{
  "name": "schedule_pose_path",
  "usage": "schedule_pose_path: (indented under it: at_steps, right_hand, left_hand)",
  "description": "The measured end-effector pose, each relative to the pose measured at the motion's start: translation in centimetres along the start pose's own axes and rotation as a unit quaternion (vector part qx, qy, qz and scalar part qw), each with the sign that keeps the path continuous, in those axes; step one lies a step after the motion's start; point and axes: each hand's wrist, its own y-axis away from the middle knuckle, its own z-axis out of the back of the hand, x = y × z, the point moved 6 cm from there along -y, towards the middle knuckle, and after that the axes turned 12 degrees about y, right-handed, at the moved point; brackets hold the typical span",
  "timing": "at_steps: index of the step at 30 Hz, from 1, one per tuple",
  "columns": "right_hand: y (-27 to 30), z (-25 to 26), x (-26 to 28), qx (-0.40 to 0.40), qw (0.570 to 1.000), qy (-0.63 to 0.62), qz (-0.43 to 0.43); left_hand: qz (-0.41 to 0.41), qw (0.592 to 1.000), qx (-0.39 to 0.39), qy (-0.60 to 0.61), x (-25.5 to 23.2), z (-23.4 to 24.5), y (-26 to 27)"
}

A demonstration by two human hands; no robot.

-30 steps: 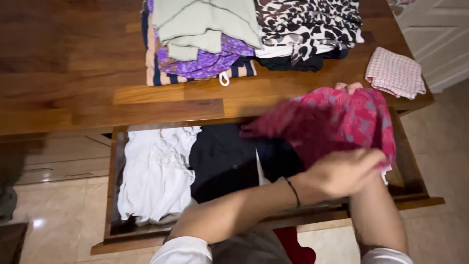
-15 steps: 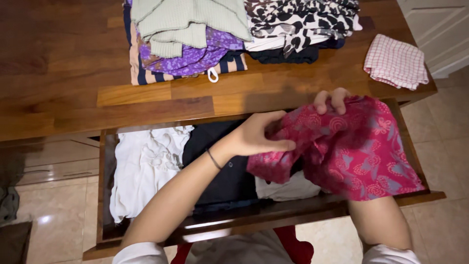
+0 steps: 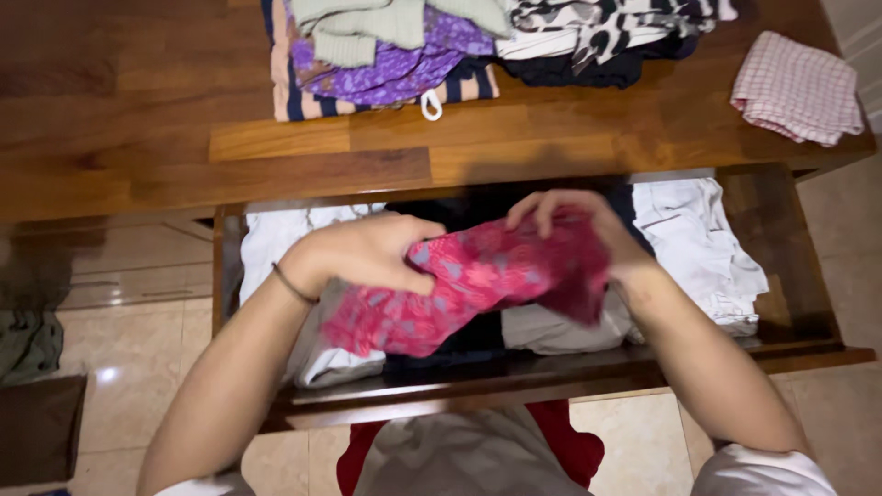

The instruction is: The person folds various garments, including a pink patterned top, a white shirt, and a dark blue shirt, retrieved from a wooden drawer. The folded items are placed in a neat stack on the wooden surface above the drawer.

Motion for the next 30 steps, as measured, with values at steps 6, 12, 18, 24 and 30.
schedule_pose_path:
  at_steps: [6,12,18,24,30]
  right_hand:
    - [0.7,4.1,-18.6,-0.011,0.991,0.06,-0.119]
    - [1.4,5.8,-24.6,-0.202,0.928,-0.081,-0.302]
    - [-0.7,0.7,-17.4,-0.087,0.965,0.021,-0.246]
    - [0.2,-1.6,-13.9,0.01,0.952,0.024,-0.306]
    - [3.4,3.4,-9.0,-0.001,0.932,0.198,-0.303]
  left_hand:
    - [0.219,0.971,-0.009,-0.092,17.1,-2.0,-2.4]
    - [-0.005,0.988,-0.152,-0.035,20.0,-1.2,-3.4]
    - [-0.049,0.966,-0.149,0.207,17.5,0.2,-1.4]
    - [-0.052,0.981,-0.086,0.166,14.9,-0.9,-0.6]
    - [0.006,0.995,-0.063,0.074,12.4,-1.3,-1.6]
